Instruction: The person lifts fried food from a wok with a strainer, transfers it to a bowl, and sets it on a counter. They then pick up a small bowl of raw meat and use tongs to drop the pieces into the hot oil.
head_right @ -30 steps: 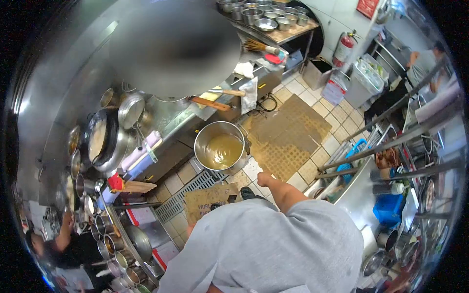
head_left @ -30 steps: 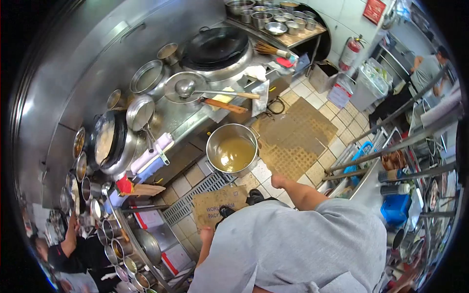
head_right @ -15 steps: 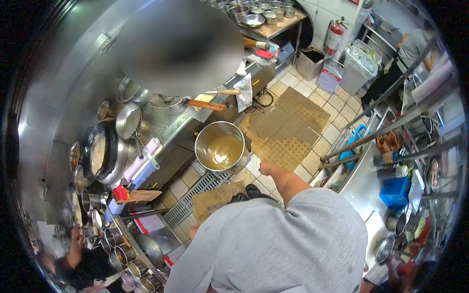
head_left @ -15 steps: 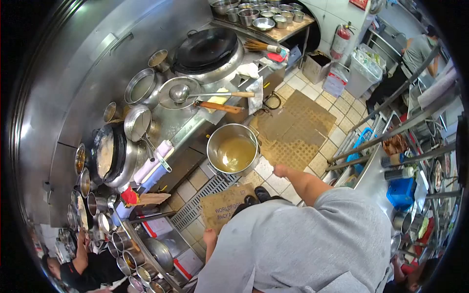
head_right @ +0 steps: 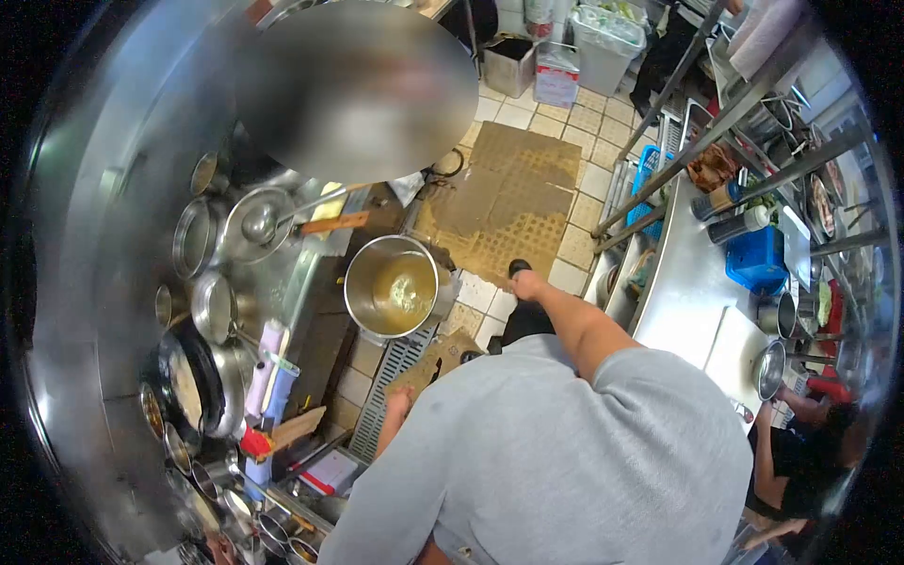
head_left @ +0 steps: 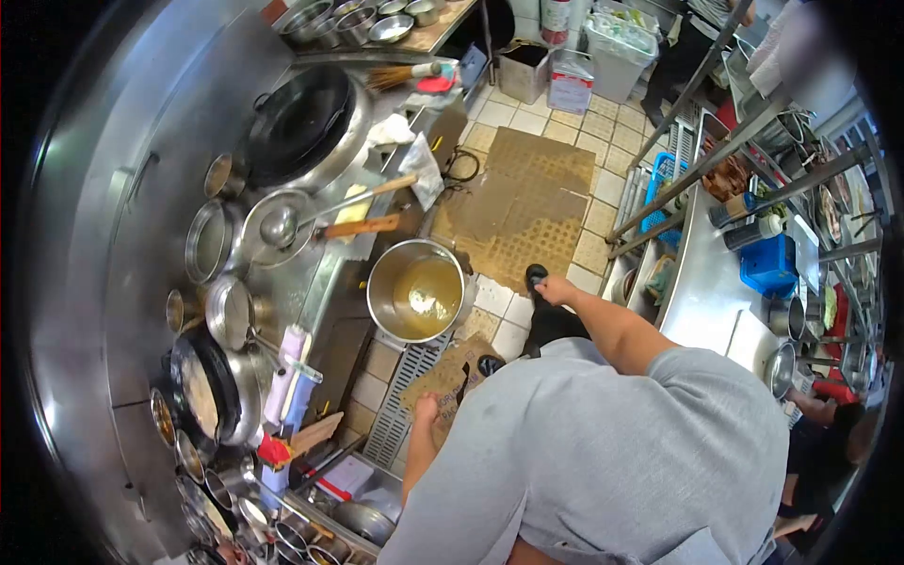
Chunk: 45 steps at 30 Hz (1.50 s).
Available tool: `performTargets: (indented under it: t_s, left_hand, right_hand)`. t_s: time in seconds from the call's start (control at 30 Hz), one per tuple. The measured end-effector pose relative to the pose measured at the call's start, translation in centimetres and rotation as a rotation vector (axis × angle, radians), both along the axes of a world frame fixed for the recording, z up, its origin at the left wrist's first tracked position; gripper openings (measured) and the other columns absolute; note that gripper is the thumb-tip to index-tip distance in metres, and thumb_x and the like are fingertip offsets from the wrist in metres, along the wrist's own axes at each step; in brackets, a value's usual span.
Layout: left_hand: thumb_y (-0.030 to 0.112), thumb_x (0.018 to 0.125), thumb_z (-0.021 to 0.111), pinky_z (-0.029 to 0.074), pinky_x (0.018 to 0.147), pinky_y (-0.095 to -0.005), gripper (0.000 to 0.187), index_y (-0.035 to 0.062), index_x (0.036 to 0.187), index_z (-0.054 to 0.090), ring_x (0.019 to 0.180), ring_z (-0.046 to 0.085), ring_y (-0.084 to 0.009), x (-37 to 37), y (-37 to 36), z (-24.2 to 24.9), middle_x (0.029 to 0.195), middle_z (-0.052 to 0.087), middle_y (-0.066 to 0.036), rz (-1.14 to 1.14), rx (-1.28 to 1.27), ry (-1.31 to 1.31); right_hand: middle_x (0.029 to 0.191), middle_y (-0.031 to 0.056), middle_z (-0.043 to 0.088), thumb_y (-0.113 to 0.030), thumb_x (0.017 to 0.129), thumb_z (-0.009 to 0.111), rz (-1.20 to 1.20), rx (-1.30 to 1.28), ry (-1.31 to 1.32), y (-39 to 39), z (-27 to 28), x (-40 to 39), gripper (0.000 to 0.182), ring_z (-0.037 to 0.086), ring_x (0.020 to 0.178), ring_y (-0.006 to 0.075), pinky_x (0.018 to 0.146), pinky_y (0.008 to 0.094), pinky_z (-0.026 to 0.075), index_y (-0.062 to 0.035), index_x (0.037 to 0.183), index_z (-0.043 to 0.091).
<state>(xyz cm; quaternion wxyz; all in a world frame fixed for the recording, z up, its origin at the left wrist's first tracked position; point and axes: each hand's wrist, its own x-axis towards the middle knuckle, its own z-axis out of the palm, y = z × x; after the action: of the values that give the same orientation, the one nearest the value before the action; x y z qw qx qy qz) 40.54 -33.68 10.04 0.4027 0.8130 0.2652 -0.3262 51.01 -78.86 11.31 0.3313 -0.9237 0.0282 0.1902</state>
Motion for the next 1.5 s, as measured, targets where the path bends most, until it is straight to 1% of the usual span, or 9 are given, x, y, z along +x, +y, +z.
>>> performTargets:
  t_s: [0.33, 0.6, 0.67, 0.8, 1.0, 1.2, 1.27, 1.4, 1.5]
  left_hand:
    - [0.027, 0.082, 0.049, 0.044, 0.067, -0.0359, 0.027, 0.0048, 0.087, 0.063, 0.077, 0.058, -0.0227, 8.2, -8.5, -3.0, 0.085, 0.062, -0.016, -0.561, 0.133, 0.060]
    - [0.028, 0.082, 0.049, 0.044, 0.066, -0.0361, 0.027, 0.0047, 0.086, 0.062, 0.076, 0.058, -0.0231, 12.9, -21.5, -0.9, 0.083, 0.062, -0.015, -0.388, 0.129, 0.079]
    - [0.028, 0.082, 0.049, 0.044, 0.066, -0.0362, 0.027, 0.0047, 0.086, 0.062, 0.076, 0.058, -0.0232, 15.6, -24.7, -0.3, 0.083, 0.062, -0.015, -0.300, 0.113, 0.065]
    - [0.028, 0.082, 0.050, 0.044, 0.066, -0.0363, 0.027, 0.0047, 0.085, 0.062, 0.076, 0.058, -0.0234, 20.7, -29.2, -1.3, 0.082, 0.062, -0.015, -0.253, 0.094, 0.068]
    - [0.028, 0.081, 0.050, 0.044, 0.065, -0.0365, 0.027, 0.0046, 0.085, 0.062, 0.076, 0.058, -0.0237, 28.8, -33.3, -6.9, 0.081, 0.061, -0.015, -0.469, 0.064, 0.123]
    - [0.028, 0.081, 0.050, 0.044, 0.065, -0.0366, 0.027, 0.0046, 0.085, 0.062, 0.075, 0.058, -0.0240, 41.8, -39.5, -11.1, 0.080, 0.061, -0.015, -0.725, -0.202, 0.211]
    - [0.028, 0.080, 0.049, 0.044, 0.059, -0.0358, 0.027, 0.0037, 0.080, 0.061, 0.065, 0.057, -0.0249, 48.1, -44.2, -4.4, 0.068, 0.057, -0.013, -0.476, 0.123, -0.169]
    - [0.025, 0.081, 0.051, 0.037, 0.041, -0.0272, 0.020, 0.0059, 0.079, 0.058, 0.043, 0.046, -0.0142, 55.4, -49.3, 0.7, 0.058, 0.051, -0.006, 0.347, -0.179, -0.038]
    - [0.024, 0.081, 0.051, 0.032, 0.037, -0.0244, 0.020, 0.0053, 0.080, 0.057, 0.041, 0.042, -0.0108, 57.2, -52.6, 5.2, 0.058, 0.050, -0.003, 0.459, -0.114, -0.031]
  right_hand:
    - [0.061, 0.0074, 0.053, -0.029, 0.086, 0.042, -0.810, 0.433, 0.345, -19.7, -5.5, 0.6, 0.032, 0.052, 0.046, 0.0186, 0.040, 0.0316, 0.040, -0.0028, 0.077, 0.058]
    - [0.057, 0.0063, 0.053, -0.014, 0.081, 0.043, -0.586, 0.290, 0.299, -35.7, -3.4, 10.8, 0.021, 0.048, 0.045, 0.0143, 0.037, 0.0301, 0.034, -0.0055, 0.072, 0.059]
    - [0.062, 0.0055, 0.053, -0.017, 0.085, 0.043, -0.896, 0.534, 0.392, -37.1, 0.6, 16.4, 0.021, 0.049, 0.050, 0.0140, 0.038, 0.0286, 0.035, -0.0057, 0.078, 0.059]
    - [0.062, 0.0045, 0.053, -0.018, 0.084, 0.044, -0.780, 0.504, 0.286, -40.6, 1.5, 27.9, 0.019, 0.049, 0.044, 0.0146, 0.036, 0.0273, 0.035, -0.0043, 0.082, 0.058]
    - [0.062, 0.0043, 0.055, -0.034, 0.086, 0.045, -0.367, 0.038, -0.071, -44.3, -2.0, 40.0, 0.033, 0.052, 0.053, 0.0131, 0.043, 0.0278, 0.041, -0.0042, 0.081, 0.059]
    - [0.059, 0.0054, 0.055, -0.021, 0.082, 0.047, -0.530, 0.340, 0.313, -46.9, -3.2, 42.7, 0.024, 0.051, 0.047, 0.0135, 0.040, 0.0278, 0.039, -0.0020, 0.077, 0.061]
    - [0.057, 0.0061, 0.055, -0.019, 0.082, 0.049, -0.516, 0.236, 0.265, -49.0, -4.8, 44.6, 0.023, 0.050, 0.045, 0.0135, 0.039, 0.0276, 0.037, -0.0011, 0.081, 0.063]
    - [0.058, 0.0095, 0.057, -0.019, 0.081, 0.050, -0.525, 0.164, 0.186, -54.0, -4.8, 53.8, 0.024, 0.053, 0.049, 0.0158, 0.043, 0.0293, 0.039, -0.0013, 0.089, 0.064]
    - [0.061, 0.0138, 0.060, -0.020, 0.079, 0.051, -0.370, 0.013, 0.078, -58.5, -7.5, 62.1, 0.026, 0.057, 0.054, 0.0212, 0.051, 0.0335, 0.045, -0.0020, 0.092, 0.064]
